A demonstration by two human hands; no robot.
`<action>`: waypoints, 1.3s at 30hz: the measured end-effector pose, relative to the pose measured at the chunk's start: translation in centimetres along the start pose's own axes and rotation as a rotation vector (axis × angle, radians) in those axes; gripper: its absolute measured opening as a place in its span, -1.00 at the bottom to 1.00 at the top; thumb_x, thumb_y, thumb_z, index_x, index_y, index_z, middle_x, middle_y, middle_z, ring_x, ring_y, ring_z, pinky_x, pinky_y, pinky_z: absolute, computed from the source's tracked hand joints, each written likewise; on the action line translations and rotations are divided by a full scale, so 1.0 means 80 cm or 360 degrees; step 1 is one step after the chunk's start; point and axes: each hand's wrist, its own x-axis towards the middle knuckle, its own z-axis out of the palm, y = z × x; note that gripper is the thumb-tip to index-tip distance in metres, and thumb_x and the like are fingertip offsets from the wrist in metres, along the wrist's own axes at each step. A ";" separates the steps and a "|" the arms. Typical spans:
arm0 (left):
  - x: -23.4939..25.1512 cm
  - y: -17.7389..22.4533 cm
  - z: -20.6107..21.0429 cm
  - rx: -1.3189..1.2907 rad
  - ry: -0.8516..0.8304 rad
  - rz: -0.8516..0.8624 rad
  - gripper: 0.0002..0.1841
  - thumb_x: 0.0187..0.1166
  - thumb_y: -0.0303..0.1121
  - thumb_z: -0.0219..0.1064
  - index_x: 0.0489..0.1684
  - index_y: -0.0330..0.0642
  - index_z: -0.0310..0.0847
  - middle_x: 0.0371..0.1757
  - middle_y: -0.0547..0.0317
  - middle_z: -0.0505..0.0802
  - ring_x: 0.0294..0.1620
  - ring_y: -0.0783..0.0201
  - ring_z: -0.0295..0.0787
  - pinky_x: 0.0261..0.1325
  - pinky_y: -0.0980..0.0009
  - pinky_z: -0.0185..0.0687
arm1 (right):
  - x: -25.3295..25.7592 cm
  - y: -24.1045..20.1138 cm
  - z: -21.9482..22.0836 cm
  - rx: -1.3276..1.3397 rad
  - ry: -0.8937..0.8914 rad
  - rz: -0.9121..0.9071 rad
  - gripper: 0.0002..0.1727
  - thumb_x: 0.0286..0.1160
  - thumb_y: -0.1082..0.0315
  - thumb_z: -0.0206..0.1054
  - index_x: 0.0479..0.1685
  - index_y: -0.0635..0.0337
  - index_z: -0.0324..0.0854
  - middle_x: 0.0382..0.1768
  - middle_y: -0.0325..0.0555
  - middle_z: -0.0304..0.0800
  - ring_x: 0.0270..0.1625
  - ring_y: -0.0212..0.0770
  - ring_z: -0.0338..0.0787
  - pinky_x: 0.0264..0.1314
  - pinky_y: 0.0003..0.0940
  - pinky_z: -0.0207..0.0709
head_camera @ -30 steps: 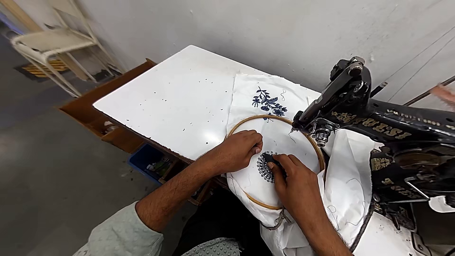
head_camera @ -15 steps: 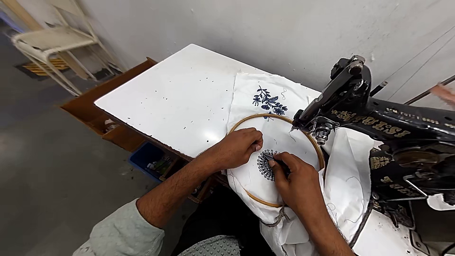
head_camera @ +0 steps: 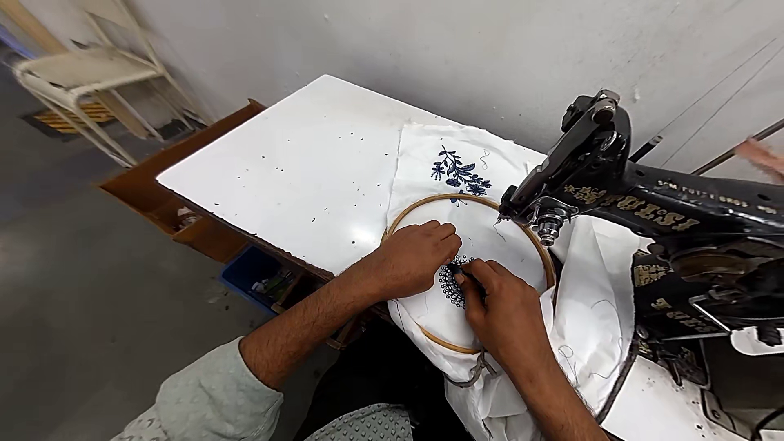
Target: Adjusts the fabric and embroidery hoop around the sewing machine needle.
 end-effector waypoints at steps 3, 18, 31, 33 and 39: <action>-0.001 0.003 0.001 -0.0012 0.0029 -0.0067 -0.94 0.63 -0.44 0.25 -0.19 -0.18 0.63 -0.14 0.08 0.68 -0.05 0.08 0.69 -0.11 0.19 0.62 | -0.002 0.002 0.000 0.0068 0.0067 0.0018 -0.82 0.56 0.22 0.29 -0.28 0.03 0.78 -0.47 -0.28 0.65 -0.44 -0.25 0.71 -0.48 -0.24 0.56; -0.004 -0.011 -0.006 -0.0666 0.0305 -0.0365 -0.87 0.75 -0.41 0.19 -0.19 -0.20 0.63 -0.31 0.19 0.67 -0.31 0.32 0.62 -0.17 0.34 0.58 | -0.006 0.006 -0.007 0.0084 -0.0070 -0.0072 -0.78 0.57 0.17 0.31 -0.10 0.00 0.83 -0.38 -0.28 0.70 -0.38 -0.28 0.72 -0.41 -0.26 0.60; -0.008 -0.032 -0.017 -0.0747 -0.0042 -0.0041 -0.88 0.68 -0.42 0.31 -0.15 -0.21 0.79 -0.15 0.16 0.74 -0.16 0.36 0.68 -0.03 0.40 0.64 | -0.005 0.003 -0.003 0.0110 -0.0020 -0.0039 -0.82 0.59 0.22 0.29 -0.23 0.05 0.79 -0.43 -0.25 0.67 -0.40 -0.24 0.72 -0.44 -0.23 0.58; -0.011 -0.034 -0.022 -0.0765 -0.0107 -0.0002 -0.87 0.66 -0.43 0.33 -0.09 -0.19 0.82 -0.04 0.15 0.78 -0.03 0.34 0.72 0.10 0.37 0.67 | -0.007 0.004 -0.006 0.0126 -0.0024 -0.0009 -0.81 0.59 0.21 0.30 -0.22 0.04 0.79 -0.42 -0.25 0.69 -0.40 -0.25 0.73 -0.43 -0.23 0.60; -0.018 -0.019 -0.009 -0.0445 0.0009 0.0096 -0.90 0.62 -0.37 0.36 -0.22 -0.10 0.80 -0.07 0.22 0.76 0.05 0.27 0.65 0.16 0.32 0.59 | -0.012 0.004 -0.014 0.0203 -0.0162 0.0041 -0.81 0.54 0.15 0.32 -0.18 -0.03 0.81 -0.42 -0.35 0.70 -0.41 -0.34 0.71 -0.41 -0.28 0.60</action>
